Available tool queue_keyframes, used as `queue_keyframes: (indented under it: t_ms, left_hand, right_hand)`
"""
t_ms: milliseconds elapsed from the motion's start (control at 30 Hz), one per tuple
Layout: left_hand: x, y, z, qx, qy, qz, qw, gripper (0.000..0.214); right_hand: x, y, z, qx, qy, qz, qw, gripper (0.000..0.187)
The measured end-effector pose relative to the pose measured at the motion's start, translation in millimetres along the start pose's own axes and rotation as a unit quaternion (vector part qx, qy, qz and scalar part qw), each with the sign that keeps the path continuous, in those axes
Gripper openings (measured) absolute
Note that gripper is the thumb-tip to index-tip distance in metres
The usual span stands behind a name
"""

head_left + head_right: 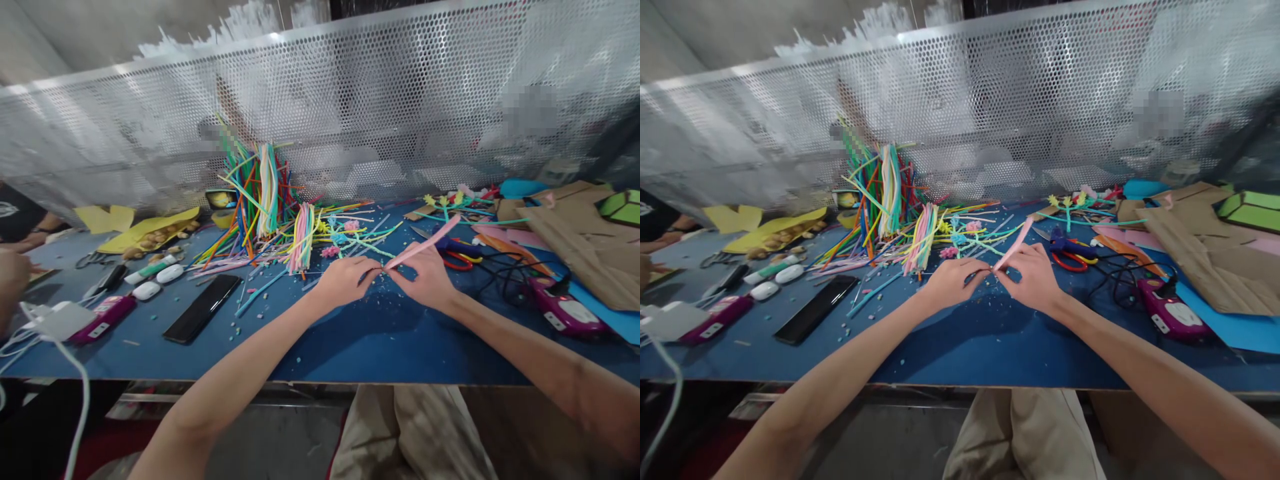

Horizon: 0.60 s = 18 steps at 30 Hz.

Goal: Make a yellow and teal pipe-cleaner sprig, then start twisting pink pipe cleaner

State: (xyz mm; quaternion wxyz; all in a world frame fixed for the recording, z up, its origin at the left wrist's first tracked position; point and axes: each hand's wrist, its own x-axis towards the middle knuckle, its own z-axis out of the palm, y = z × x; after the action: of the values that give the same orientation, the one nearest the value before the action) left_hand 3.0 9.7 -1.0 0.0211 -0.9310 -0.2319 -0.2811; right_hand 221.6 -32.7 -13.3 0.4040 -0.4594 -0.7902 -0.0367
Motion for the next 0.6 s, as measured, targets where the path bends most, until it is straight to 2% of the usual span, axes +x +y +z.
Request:
queue_keyframes:
  t_ms: [67, 133, 200, 233, 333, 467, 600]
  left_hand:
    - [-0.7, -2.3, 0.3, 0.08, 0.009, 0.042, 0.996, 0.023]
    - [-0.4, -3.3, -1.2, 0.145, 0.014, 0.081, 0.986, 0.022]
    - [0.2, -3.0, -3.2, 0.189, 0.019, 0.095, 0.977, 0.022]
    - [0.5, -2.5, -3.8, 0.204, 0.021, 0.093, 0.974, 0.022]
    - [0.4, -1.4, -3.6, 0.211, 0.029, 0.077, 0.974, 0.022]
    - [-0.2, 0.3, -1.3, 0.144, 0.045, 0.034, 0.988, 0.023]
    - [0.6, 4.6, -3.1, 0.079, 0.057, 0.002, 0.995, 0.024]
  right_hand:
    - [2.0, -0.7, 5.7, 0.094, -0.03, 0.093, 0.991, 0.018]
    - [3.5, 0.6, 8.6, 0.19, -0.077, 0.162, 0.965, 0.021]
    - [4.3, 2.6, 8.6, 0.245, -0.101, 0.195, 0.944, 0.022]
    - [4.4, 3.5, 7.8, 0.25, -0.102, 0.198, 0.942, 0.023]
    - [4.3, 4.4, 4.7, 0.206, -0.086, 0.166, 0.961, 0.021]
    - [3.1, 3.8, 4.7, 0.092, -0.049, 0.072, 0.992, 0.017]
    - [1.0, 6.8, 5.7, 0.05, -0.004, 0.009, 0.999, 0.016]
